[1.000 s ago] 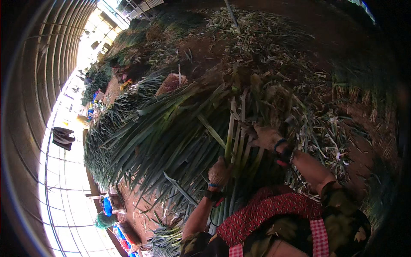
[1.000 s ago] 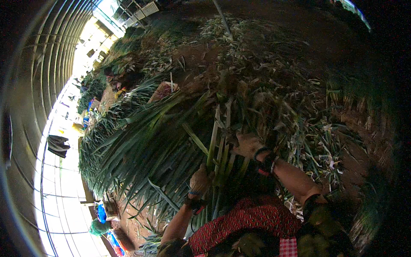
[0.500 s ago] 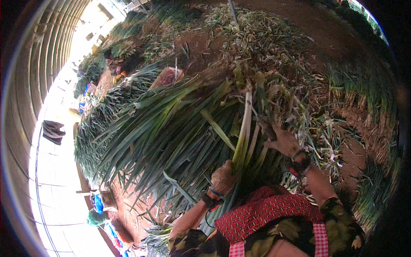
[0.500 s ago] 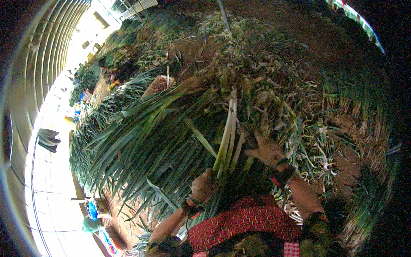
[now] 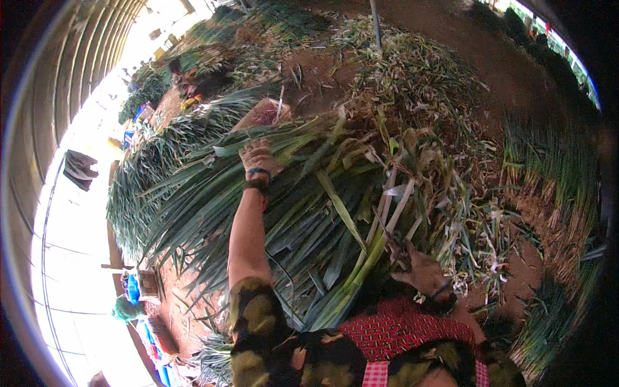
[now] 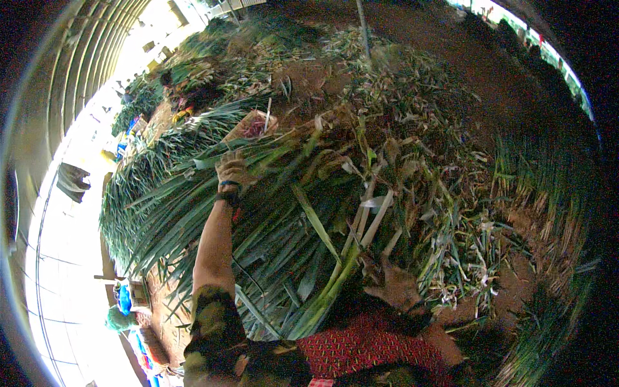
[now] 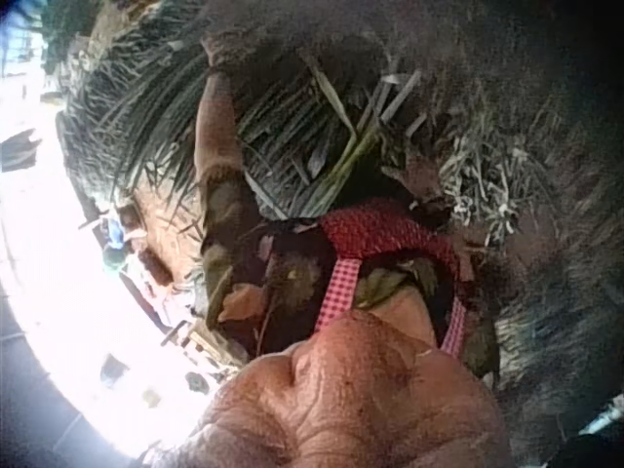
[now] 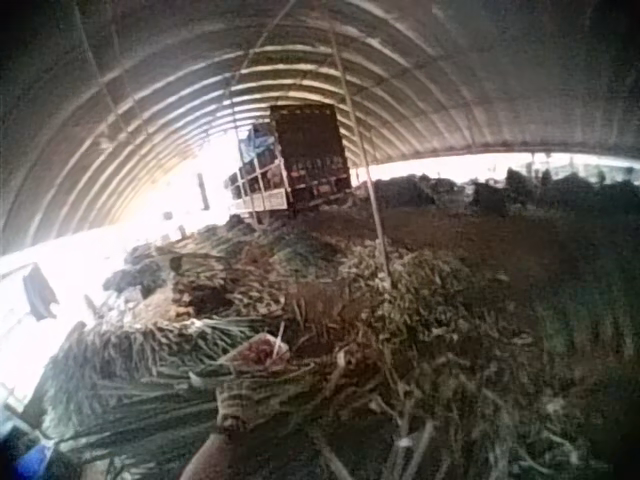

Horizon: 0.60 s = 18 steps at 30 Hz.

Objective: The recorder uses trimming shears to cut the roots and excess leaves from leeks, then gathers them into bunches.

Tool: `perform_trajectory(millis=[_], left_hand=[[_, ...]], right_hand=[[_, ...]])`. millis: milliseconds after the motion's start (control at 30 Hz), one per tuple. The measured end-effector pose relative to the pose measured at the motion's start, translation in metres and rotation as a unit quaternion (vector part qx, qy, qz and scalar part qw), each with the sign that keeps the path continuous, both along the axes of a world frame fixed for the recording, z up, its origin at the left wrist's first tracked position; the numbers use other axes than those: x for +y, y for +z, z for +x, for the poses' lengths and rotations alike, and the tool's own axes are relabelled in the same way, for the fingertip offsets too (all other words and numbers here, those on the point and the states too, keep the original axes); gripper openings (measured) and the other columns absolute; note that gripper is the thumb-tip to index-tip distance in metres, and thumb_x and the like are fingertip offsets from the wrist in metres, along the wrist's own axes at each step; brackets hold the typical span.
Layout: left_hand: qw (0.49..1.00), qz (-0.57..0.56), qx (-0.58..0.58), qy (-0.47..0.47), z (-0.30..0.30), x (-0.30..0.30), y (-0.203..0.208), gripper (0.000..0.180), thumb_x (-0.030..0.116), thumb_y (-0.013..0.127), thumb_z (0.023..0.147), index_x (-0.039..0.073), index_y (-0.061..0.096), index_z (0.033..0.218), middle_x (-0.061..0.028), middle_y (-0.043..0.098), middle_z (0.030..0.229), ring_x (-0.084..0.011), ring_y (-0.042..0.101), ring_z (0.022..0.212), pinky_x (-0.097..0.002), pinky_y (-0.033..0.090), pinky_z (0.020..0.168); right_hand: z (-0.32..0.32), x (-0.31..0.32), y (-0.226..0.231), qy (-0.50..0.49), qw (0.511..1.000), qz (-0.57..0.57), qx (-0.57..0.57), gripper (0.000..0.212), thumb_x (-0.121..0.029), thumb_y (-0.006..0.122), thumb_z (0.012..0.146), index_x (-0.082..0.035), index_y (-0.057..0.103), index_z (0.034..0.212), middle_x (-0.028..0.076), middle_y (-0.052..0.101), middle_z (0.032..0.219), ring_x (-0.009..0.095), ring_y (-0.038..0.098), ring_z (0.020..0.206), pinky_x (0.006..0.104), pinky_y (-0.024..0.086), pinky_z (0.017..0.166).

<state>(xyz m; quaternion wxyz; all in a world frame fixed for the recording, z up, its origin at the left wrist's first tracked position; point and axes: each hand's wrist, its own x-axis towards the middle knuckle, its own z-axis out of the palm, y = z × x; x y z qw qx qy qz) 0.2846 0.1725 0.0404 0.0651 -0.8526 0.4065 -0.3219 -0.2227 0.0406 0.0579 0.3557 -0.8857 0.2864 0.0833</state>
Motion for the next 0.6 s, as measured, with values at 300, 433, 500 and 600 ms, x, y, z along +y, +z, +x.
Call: perform_trajectory(millis=[300, 433, 500, 600], left_hand=[[0.985, 0.126, 0.107, 0.046, 0.003, -0.035, 0.016, 0.034, 0.023, 0.059, 0.08, 0.016, 0.06, 0.113, -0.0088, 0.067, 0.084, -0.0285, 0.066, 0.08, -0.0408, 0.051, 0.066], [0.978, 0.098, 0.181, -0.015, -0.029, -0.003, 0.014, 0.038, 0.016, 0.063, 0.075, 0.011, 0.054, 0.111, -0.0138, 0.068, 0.085, -0.0352, 0.068, 0.082, -0.0458, 0.054, 0.066], [0.963, 0.117, 0.243, -0.001, -0.071, 0.002, 0.036, 0.041, 0.017, 0.065, 0.073, 0.009, 0.051, 0.111, -0.0165, 0.068, 0.085, -0.0383, 0.068, 0.082, -0.0497, 0.054, 0.067], [0.932, 0.156, 0.327, 0.007, -0.124, 0.006, 0.08, 0.041, 0.021, 0.066, 0.075, 0.008, 0.049, 0.11, -0.0178, 0.068, 0.086, -0.0406, 0.067, 0.084, -0.0521, 0.053, 0.069]], right_hand=[[-0.019, -0.013, -0.031, -0.043, 0.994, -0.1, -0.026, 0.111, -0.069, 0.071, 0.069, -0.006, 0.028, 0.151, 0.019, 0.067, 0.11, 0.039, 0.067, 0.092, 0.0456, 0.055, 0.081], [-0.006, -0.003, -0.037, -0.018, 0.992, -0.109, -0.053, 0.102, -0.055, 0.074, 0.074, -0.005, 0.028, 0.15, 0.02, 0.065, 0.113, 0.04, 0.065, 0.098, 0.045, 0.053, 0.084], [0.004, -0.001, -0.03, -0.007, 0.994, -0.097, -0.054, 0.095, -0.043, 0.077, 0.078, -0.005, 0.027, 0.149, 0.02, 0.064, 0.116, 0.041, 0.063, 0.104, 0.0452, 0.051, 0.086], [0.014, -0.001, -0.017, 0.007, 0.991, -0.047, -0.122, 0.1, -0.059, 0.073, 0.074, -0.004, 0.032, 0.147, 0.022, 0.065, 0.112, 0.041, 0.065, 0.098, 0.0468, 0.053, 0.082]])
